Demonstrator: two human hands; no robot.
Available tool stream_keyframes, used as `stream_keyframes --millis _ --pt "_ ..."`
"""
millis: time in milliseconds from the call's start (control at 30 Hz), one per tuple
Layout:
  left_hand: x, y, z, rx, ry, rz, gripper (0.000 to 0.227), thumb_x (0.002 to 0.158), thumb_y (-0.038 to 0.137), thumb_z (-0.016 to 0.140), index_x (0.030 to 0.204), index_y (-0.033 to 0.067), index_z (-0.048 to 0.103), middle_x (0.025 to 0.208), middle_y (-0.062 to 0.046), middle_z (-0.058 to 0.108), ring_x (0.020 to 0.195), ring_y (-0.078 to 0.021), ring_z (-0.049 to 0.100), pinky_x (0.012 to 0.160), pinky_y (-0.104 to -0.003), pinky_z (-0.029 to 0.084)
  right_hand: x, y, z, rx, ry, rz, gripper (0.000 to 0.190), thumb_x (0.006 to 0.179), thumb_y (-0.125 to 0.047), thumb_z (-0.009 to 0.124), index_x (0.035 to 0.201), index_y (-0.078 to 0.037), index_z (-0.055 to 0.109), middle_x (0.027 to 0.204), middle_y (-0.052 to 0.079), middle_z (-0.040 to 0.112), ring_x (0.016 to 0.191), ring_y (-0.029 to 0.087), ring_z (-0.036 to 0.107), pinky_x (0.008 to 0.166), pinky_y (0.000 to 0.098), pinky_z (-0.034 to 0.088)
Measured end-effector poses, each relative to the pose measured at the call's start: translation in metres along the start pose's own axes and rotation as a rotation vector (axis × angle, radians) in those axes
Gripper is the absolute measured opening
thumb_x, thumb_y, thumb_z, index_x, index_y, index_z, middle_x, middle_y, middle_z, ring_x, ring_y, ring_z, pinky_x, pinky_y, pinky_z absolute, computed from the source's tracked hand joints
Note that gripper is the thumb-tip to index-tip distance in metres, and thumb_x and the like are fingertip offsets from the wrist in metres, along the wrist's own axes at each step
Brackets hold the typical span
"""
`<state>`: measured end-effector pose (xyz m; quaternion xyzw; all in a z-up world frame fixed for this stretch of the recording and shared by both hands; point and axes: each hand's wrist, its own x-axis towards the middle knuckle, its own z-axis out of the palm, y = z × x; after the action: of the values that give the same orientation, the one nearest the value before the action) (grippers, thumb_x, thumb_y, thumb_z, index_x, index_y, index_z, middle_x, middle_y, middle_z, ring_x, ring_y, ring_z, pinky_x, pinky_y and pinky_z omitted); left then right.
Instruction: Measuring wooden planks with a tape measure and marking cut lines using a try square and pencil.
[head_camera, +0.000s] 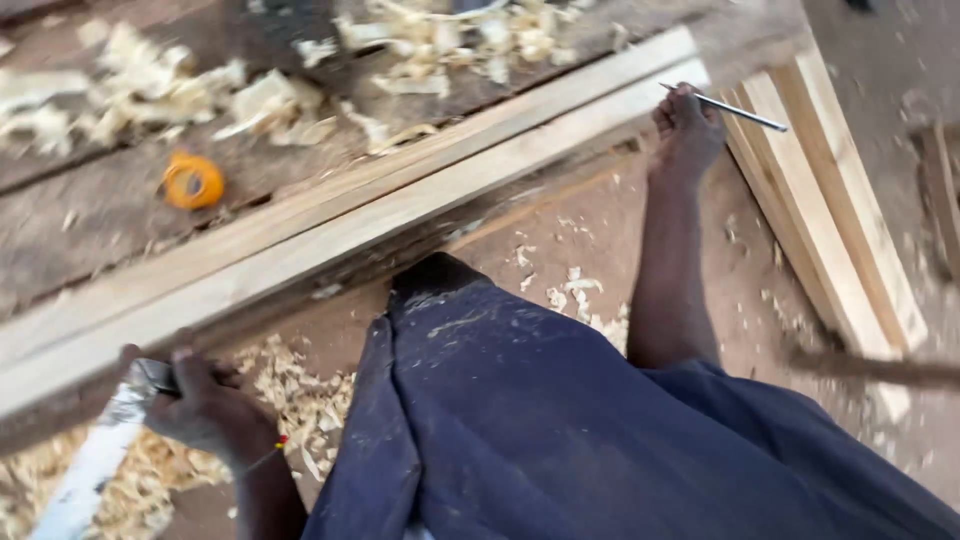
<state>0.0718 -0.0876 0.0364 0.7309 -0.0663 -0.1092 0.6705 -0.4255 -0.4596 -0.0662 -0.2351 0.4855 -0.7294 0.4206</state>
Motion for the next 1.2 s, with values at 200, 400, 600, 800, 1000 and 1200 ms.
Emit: stream_keyframes --millis 200,400,600,800,1000,1200 --pt "0.029 0.045 0.051 0.062 -0.336 0.121 0.053 0.102 0.009 0.057 0.152 -0.0056 0.045 0.122 -0.024 0.073 0.054 -0.0046 0.043 0.041 -0.020 0.036 -0.018 0.009 0.019 0.074 0.442 -0.029 0.009 0.084 0.008 0.073 0.087 0.004 0.065 0.072 0.013 0.063 0.063 0.022 0.060 0.056 0.0345 0.054" --pt "0.034 0.041 0.064 0.097 -0.318 0.034 0.057 0.099 0.015 0.062 0.151 -0.0032 0.049 0.111 -0.013 0.078 0.050 -0.0034 0.048 0.035 -0.021 0.033 0.003 0.020 0.026 0.087 0.627 -0.036 0.008 0.087 0.006 0.075 0.082 0.004 0.069 0.069 0.013 0.065 0.059 0.023 0.061 0.050 0.0359 0.051" --pt "0.046 0.027 0.051 0.163 -0.315 0.057 0.065 0.103 0.017 0.057 0.158 -0.0080 0.035 0.124 -0.022 0.073 0.052 -0.0070 0.043 0.038 -0.023 0.030 0.014 0.010 0.038 0.022 0.773 -0.022 0.007 0.083 0.008 0.074 0.078 0.004 0.071 0.067 0.012 0.065 0.057 0.020 0.058 0.047 0.0332 0.049" --pt "0.078 -0.004 0.034 0.253 -0.278 0.085 0.056 0.105 0.016 0.062 0.154 -0.0054 0.049 0.091 -0.008 0.066 0.053 -0.0082 0.044 0.040 -0.025 0.035 0.014 -0.002 0.042 -0.111 0.798 -0.008 0.021 0.081 0.006 0.076 0.067 -0.001 0.062 0.062 0.012 0.064 0.052 0.022 0.060 0.046 0.0389 0.051" --pt "0.088 0.013 0.024 0.350 -0.445 0.154 0.051 0.107 0.007 0.057 0.153 -0.0092 0.044 0.112 -0.024 0.072 0.057 -0.0139 0.054 0.038 -0.025 0.041 0.003 0.010 0.036 -0.227 0.720 -0.055 0.024 0.078 0.001 0.075 0.064 -0.004 0.056 0.060 0.010 0.060 0.052 0.019 0.055 0.047 0.0422 0.049" --pt "0.083 0.014 0.024 0.241 -0.449 0.043 0.056 0.102 0.008 0.057 0.153 -0.0089 0.042 0.111 -0.023 0.070 0.053 -0.0115 0.050 0.038 -0.023 0.036 -0.001 0.002 0.047 -0.182 0.796 -0.042 0.013 0.076 0.004 0.076 0.071 0.002 0.065 0.063 0.015 0.068 0.054 0.024 0.064 0.049 0.0404 0.057"
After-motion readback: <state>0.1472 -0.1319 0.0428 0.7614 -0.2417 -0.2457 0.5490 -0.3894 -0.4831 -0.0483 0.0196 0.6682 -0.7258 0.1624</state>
